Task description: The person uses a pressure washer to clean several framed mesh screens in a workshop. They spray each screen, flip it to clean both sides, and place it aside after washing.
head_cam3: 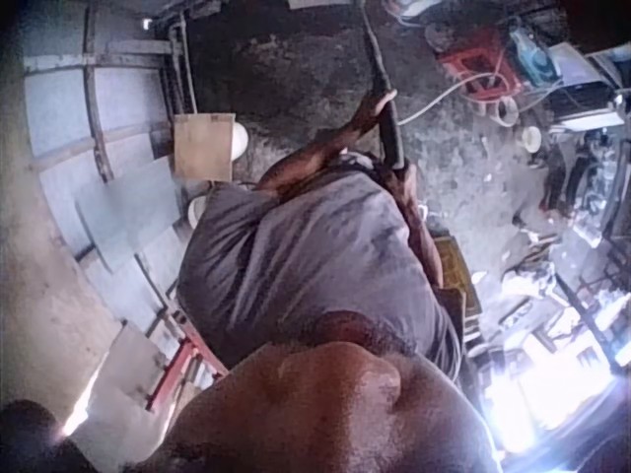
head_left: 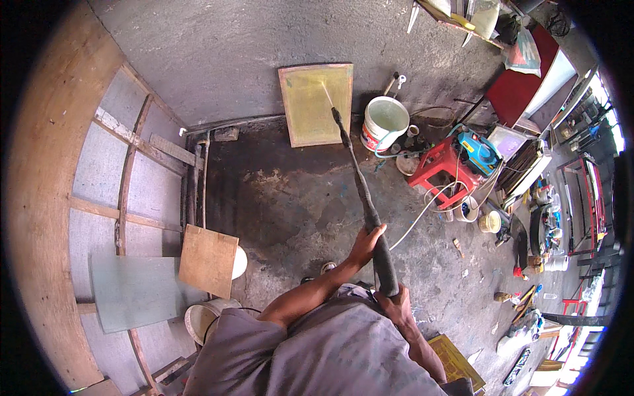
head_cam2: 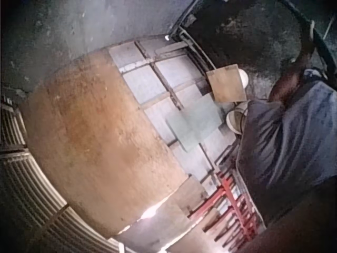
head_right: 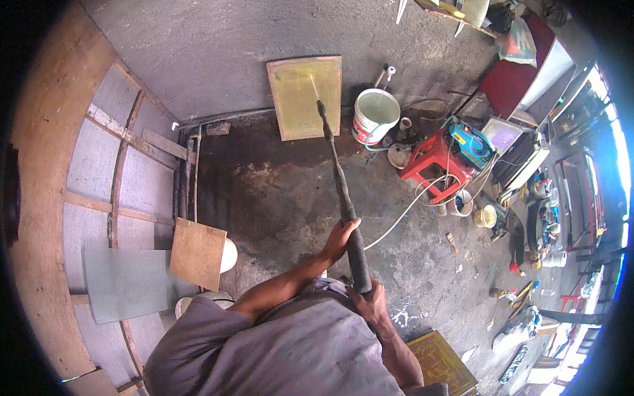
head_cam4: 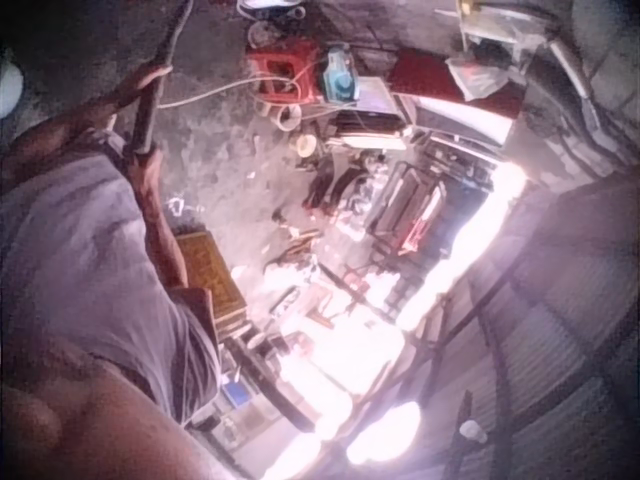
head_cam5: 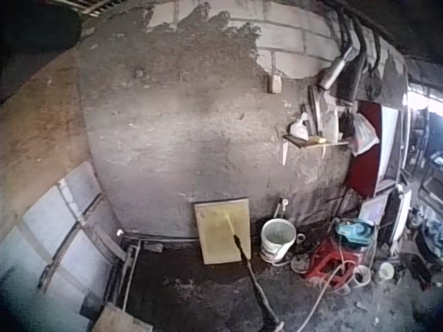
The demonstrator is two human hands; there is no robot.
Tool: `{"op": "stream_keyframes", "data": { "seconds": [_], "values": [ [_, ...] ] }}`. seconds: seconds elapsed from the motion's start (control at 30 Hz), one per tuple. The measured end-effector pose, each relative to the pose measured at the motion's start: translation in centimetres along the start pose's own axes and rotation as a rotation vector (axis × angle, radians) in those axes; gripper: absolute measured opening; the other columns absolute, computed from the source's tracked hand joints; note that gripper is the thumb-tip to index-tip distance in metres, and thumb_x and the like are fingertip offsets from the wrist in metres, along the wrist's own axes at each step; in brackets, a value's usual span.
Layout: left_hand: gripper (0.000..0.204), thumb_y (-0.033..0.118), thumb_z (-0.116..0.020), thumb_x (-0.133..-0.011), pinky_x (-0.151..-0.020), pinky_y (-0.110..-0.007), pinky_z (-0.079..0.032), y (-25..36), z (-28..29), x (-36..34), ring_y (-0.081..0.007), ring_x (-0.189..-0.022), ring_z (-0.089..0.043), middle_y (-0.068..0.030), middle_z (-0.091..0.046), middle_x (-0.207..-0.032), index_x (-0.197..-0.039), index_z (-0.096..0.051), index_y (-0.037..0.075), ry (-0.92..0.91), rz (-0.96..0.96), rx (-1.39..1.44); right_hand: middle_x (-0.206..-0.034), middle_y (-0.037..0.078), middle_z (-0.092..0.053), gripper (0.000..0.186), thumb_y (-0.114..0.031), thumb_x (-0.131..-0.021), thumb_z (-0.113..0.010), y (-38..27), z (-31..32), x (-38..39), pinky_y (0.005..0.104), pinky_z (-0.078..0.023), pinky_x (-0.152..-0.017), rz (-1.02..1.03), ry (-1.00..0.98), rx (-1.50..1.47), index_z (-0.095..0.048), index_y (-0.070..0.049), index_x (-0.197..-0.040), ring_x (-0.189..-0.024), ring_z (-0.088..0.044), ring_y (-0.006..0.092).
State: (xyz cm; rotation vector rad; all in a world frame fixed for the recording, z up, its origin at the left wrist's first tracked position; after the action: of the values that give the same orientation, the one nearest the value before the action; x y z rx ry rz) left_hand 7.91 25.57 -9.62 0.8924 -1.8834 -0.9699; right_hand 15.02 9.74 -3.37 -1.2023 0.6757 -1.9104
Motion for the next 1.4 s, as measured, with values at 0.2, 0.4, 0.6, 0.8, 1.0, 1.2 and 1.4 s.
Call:
{"op": "stream_keyframes", "data": {
  "seconds": [0.2, 0.4, 0.6, 0.8, 1.0, 1.2, 1.4],
  "values": [
    [0.032, 0.037, -0.06, -0.087, -0.056, -0.027, -0.044, -1.8, 0.6, -0.3, -0.0107, -0.061, -0.054, 0.0, -0.052, -0.069, -0.086, -0.055, 0.006, -0.002, 0.084, 0.14, -0.075, 0.012, -0.061, 0.031, -0.021, -0.071, -0.069, -0.6, 0.1, 0.2, 0.0354, -0.047, -0.069, 0.017, -0.018, -0.018, -0.059, 0.003, -0.087, -0.072, -0.057, 0.0168],
    [0.032, 0.037, -0.06, -0.087, -0.055, -0.026, -0.043, -1.2, -0.4, 0.2, -0.0101, -0.061, -0.053, 0.0009, -0.051, -0.069, -0.086, -0.055, 0.006, -0.01, 0.135, 0.186, -0.075, 0.011, -0.061, 0.03, -0.021, -0.072, -0.069, 0.1, 0.1, 0.1, 0.0341, -0.047, -0.069, 0.005, -0.018, -0.032, -0.059, 0.002, -0.089, -0.072, -0.056, 0.0147],
    [0.032, 0.038, -0.059, -0.087, -0.055, -0.026, -0.039, -0.3, -0.3, 0.2, -0.0082, -0.063, -0.049, 0.0028, -0.049, -0.069, -0.083, -0.055, 0.007, 0.008, 0.074, 0.108, -0.075, 0.009, -0.06, 0.03, -0.021, -0.073, -0.069, -0.2, 0.2, 0.2, 0.0333, -0.046, -0.069, 0.006, -0.018, -0.022, -0.058, 0.002, -0.089, -0.071, -0.055, 0.0142],
    [0.029, 0.035, -0.063, -0.087, -0.053, -0.024, -0.038, 0.0, -0.2, 0.6, -0.0063, -0.059, -0.046, 0.0042, -0.048, -0.069, -0.084, -0.055, 0.007, 0.025, 0.091, 0.153, -0.072, 0.008, -0.059, 0.029, -0.021, -0.072, -0.069, 0.2, 0.2, 0.1, 0.033, -0.046, -0.065, -0.005, -0.01, -0.039, -0.058, 0.003, -0.085, -0.069, -0.052, 0.0133],
    [0.032, 0.04, -0.063, -0.085, -0.054, -0.026, -0.038, -0.9, -1.4, -0.1, -0.0078, -0.061, -0.048, 0.0034, -0.049, -0.069, -0.084, -0.056, 0.009, -0.019, 0.133, 0.141, -0.068, 0.007, -0.057, 0.028, -0.021, -0.072, -0.069, 1.0, 0.0, 0.4, 0.0335, -0.045, -0.062, -0.034, 0.022, -0.085, -0.057, 0.003, -0.08, -0.066, -0.052, 0.0129],
    [0.032, 0.036, -0.065, -0.084, -0.055, -0.026, -0.04, -1.2, 0.9, 0.3, -0.0082, -0.062, -0.049, 0.002, -0.05, -0.072, -0.089, -0.055, 0.006, 0.061, 0.1, 0.145, -0.065, 0.007, -0.056, 0.028, -0.021, -0.072, -0.069, -1.1, 0.1, 0.1, 0.0337, -0.045, -0.061, 0.056, -0.021, -0.039, -0.057, 0.003, -0.078, -0.064, -0.05, 0.0135],
    [0.03, 0.034, -0.065, -0.085, -0.055, -0.025, -0.041, -1.2, -0.6, -0.3, -0.0078, -0.063, -0.05, 0.0021, -0.05, -0.072, -0.089, -0.054, 0.006, -0.002, 0.091, 0.082, -0.064, 0.007, -0.056, 0.031, -0.023, -0.071, -0.071, 0.0, 0.1, 0.6, 0.0337, -0.044, -0.059, -0.006, 0.024, -0.061, -0.055, 0.003, -0.075, -0.062, -0.05, 0.0127]
  ]
}}
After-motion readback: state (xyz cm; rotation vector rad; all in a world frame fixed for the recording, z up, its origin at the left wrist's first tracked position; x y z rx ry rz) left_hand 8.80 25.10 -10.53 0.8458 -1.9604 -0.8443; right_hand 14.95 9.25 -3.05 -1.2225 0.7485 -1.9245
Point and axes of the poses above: each hand's wrist, its own x-axis away from the middle knuckle, its own z-axis out of the back of the hand, y = z × x, the point moved 10 cm from there along -x, towards the middle knuckle
